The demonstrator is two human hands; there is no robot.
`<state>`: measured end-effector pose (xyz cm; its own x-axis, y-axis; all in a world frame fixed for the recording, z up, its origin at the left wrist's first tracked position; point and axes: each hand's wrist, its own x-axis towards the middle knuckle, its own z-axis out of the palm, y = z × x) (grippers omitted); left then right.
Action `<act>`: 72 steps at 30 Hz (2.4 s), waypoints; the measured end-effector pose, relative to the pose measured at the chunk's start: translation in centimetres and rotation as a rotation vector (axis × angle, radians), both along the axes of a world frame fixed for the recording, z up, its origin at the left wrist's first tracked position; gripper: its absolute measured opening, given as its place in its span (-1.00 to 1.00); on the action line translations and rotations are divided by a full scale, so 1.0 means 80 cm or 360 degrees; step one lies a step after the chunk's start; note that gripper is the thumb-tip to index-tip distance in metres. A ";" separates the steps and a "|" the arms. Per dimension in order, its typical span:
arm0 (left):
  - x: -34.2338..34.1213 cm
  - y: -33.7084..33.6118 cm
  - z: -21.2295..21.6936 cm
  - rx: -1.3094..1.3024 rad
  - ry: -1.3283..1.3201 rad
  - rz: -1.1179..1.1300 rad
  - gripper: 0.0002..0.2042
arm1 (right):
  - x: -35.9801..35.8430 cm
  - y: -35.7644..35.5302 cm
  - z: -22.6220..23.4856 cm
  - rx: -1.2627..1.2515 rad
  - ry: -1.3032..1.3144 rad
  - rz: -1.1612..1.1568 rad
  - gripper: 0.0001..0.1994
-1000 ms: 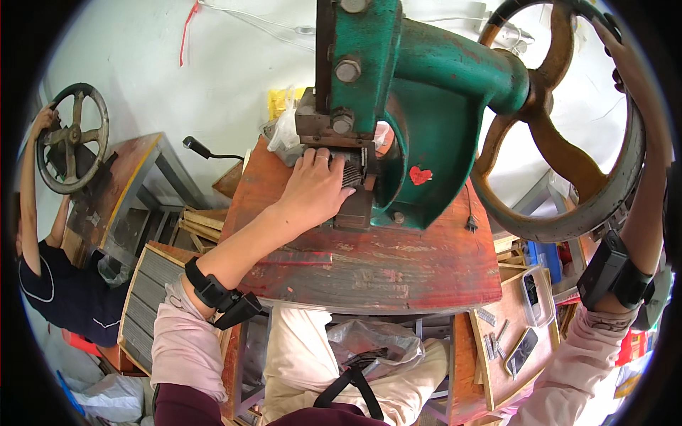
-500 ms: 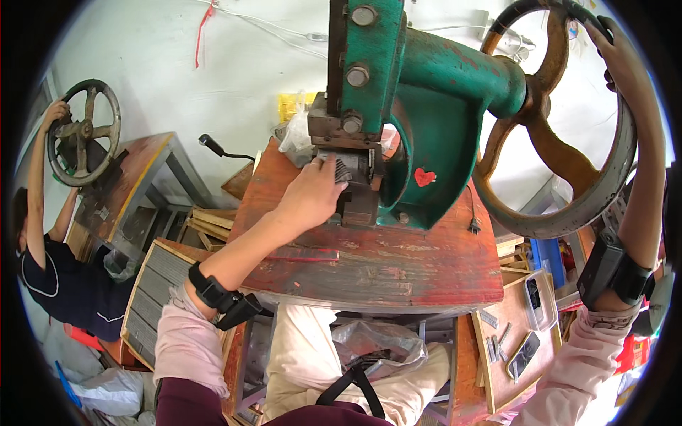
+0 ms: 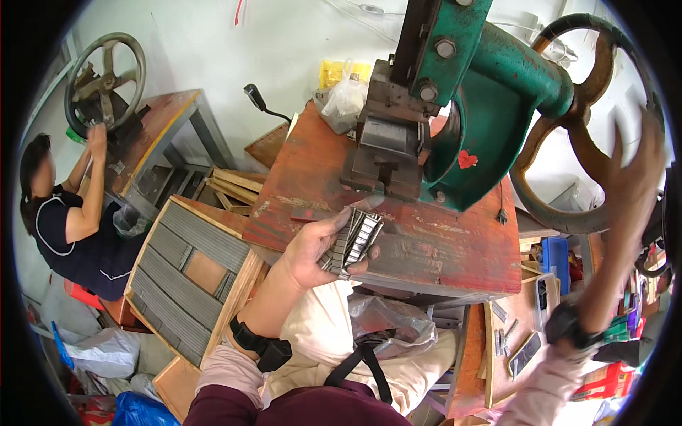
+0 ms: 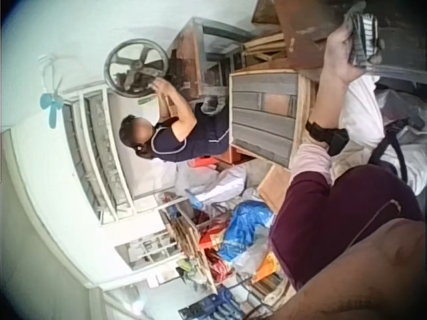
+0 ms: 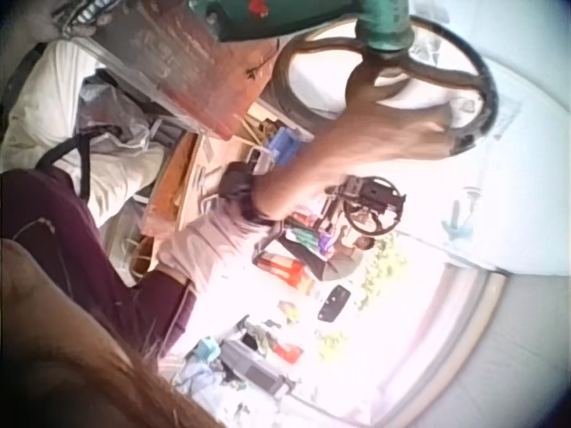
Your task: Operating a manual industrial press to shape or cut small metal/plastic components.
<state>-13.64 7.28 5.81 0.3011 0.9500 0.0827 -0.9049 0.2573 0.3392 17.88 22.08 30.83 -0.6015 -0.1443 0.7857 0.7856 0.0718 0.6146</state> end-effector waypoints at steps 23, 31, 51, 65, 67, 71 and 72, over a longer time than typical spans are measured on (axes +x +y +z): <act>0.143 -0.049 -0.209 -0.1145 0.0144 -0.0599 -0.57 | -0.028 -0.019 -0.406 -0.2055 0.0876 0.0306 -0.61; 0.134 -0.053 -0.285 -0.0988 0.0578 -0.0708 -0.68 | -0.030 -0.021 -0.404 -0.2008 0.0882 0.0343 -0.62; -0.035 -0.144 -0.202 -0.0612 0.2769 0.1046 -0.75 | -0.005 -0.012 -0.412 -0.2121 0.0781 0.0258 -0.68; -0.346 -0.289 -0.241 -0.1514 0.4601 0.0993 -0.51 | -0.019 -0.011 -0.405 -0.2191 0.0824 0.0140 -0.68; -0.355 -0.292 -0.251 -0.1210 0.4993 0.0957 -0.52 | -0.018 -0.011 -0.406 -0.2207 0.0833 0.0127 -0.69; -0.354 -0.280 -0.255 -0.1308 0.4937 0.0967 -0.58 | -0.015 -0.011 -0.406 -0.2199 0.0815 0.0116 -0.69; -0.353 -0.278 -0.255 -0.1369 0.4935 0.0889 -0.60 | -0.014 -0.010 -0.407 -0.2205 0.0823 0.0106 -0.69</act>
<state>-41.89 -14.94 -14.56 -0.7275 0.6310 0.2695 0.5797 0.7754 -0.2506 16.79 21.30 -1.72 -0.2411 0.8665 0.4371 0.8627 0.3976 -0.3124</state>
